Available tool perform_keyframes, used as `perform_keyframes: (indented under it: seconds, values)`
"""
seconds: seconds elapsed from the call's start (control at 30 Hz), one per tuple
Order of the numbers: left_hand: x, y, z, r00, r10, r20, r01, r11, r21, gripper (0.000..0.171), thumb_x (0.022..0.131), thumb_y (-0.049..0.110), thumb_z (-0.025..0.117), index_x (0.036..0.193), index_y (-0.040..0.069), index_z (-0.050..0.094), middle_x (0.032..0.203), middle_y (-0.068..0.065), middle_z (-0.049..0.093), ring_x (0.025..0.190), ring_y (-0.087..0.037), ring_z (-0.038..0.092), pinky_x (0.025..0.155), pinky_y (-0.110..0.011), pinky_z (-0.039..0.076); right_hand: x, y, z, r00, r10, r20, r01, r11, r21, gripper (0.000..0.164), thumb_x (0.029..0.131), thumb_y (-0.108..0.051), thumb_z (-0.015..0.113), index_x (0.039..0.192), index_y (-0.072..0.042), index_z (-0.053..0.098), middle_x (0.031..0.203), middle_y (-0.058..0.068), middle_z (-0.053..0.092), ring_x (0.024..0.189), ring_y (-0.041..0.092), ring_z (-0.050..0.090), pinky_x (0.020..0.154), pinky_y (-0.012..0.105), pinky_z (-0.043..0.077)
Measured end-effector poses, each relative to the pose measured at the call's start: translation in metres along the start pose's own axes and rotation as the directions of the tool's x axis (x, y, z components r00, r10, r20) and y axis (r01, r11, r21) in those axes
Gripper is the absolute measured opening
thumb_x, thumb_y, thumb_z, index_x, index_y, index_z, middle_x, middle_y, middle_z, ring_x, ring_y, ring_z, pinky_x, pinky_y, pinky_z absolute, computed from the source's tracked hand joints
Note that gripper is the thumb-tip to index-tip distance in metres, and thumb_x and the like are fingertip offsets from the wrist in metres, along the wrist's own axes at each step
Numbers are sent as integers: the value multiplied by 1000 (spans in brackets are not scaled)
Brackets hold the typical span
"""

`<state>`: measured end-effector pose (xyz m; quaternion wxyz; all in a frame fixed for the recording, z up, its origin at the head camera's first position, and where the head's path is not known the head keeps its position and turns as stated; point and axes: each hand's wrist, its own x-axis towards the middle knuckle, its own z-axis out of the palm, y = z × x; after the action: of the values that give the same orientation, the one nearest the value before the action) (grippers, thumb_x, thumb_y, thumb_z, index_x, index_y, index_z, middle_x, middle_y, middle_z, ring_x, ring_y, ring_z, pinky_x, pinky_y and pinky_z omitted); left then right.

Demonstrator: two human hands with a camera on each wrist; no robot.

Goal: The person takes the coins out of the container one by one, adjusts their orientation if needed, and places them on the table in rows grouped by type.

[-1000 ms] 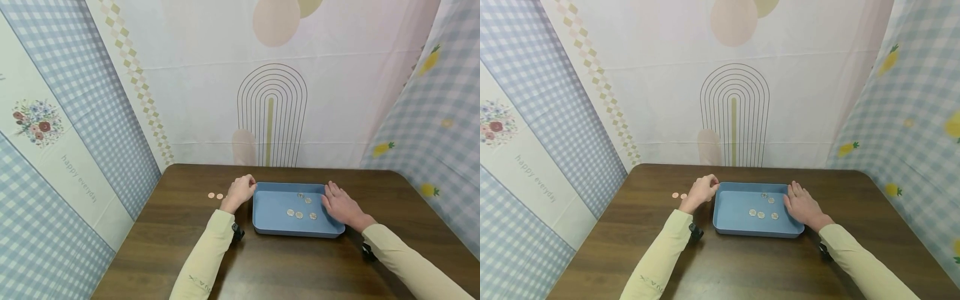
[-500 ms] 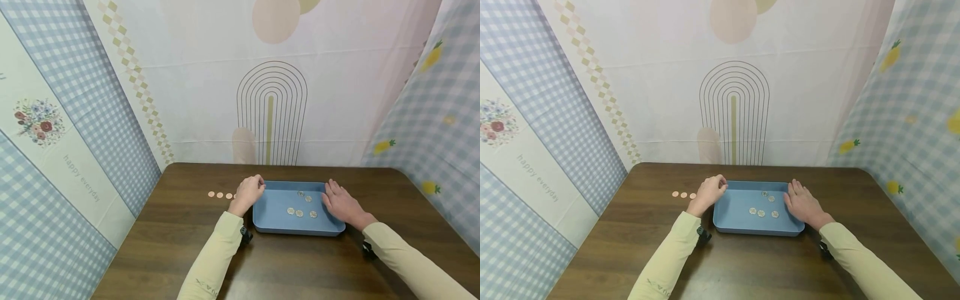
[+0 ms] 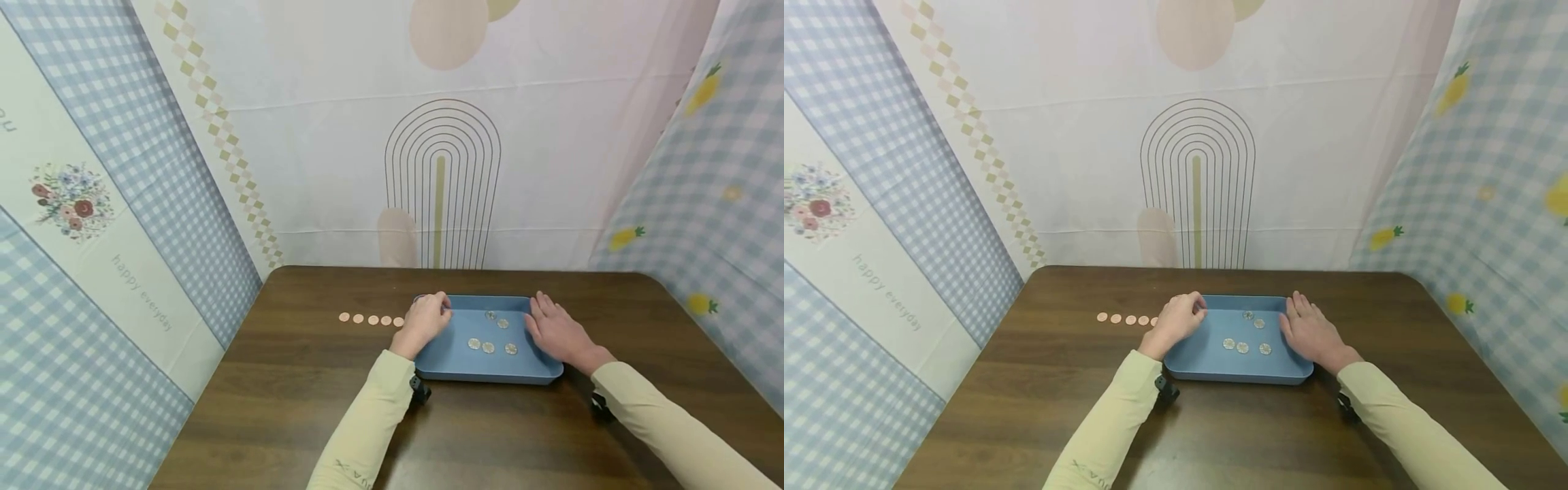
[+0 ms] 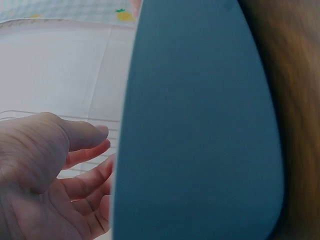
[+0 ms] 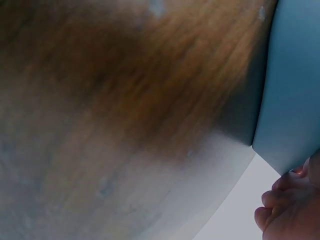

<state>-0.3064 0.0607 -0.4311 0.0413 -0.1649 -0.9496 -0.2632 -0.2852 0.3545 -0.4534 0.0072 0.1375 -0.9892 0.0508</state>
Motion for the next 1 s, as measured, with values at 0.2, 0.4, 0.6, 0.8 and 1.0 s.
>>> perform_keyframes:
  seconds: [0.2,0.4,0.6,0.8,1.0]
  values:
    - [-2,17,8,996,-15,87,21,997,-79,19,96,25,63,113,18,66,96,1,72,81,-10,65,64,-25,48,0,1,-2,1000,0,-2,0,1000,4,62,106,-29,37,146,17,25,155,37,18,143,52,20,115,63,20]
    - [-7,24,20,988,-12,157,22,998,-60,23,96,26,64,117,19,65,102,2,72,85,-9,65,67,-24,48,3,3,2,1000,1,3,-1,1000,3,63,106,-31,34,146,16,24,155,37,17,144,52,19,115,63,20]
    - [-12,25,30,982,-15,191,17,1000,-12,25,95,28,65,119,23,65,110,4,71,89,-9,62,73,-25,48,3,3,5,1000,5,6,-5,1000,4,63,106,-31,35,147,16,23,156,37,16,144,52,18,116,62,19]
    - [-15,28,36,974,-19,225,17,1000,11,25,93,31,67,116,22,67,115,3,68,86,-10,55,77,-27,48,3,3,5,1000,6,8,-6,1000,9,63,106,-31,35,147,16,23,156,37,16,144,52,18,115,63,19]
    - [-17,30,38,976,-5,217,0,1000,24,21,92,30,69,111,21,69,110,3,69,85,-10,55,77,-26,48,4,3,4,1000,7,13,-7,1000,7,63,106,-30,35,147,16,23,156,37,15,144,52,18,115,63,18]
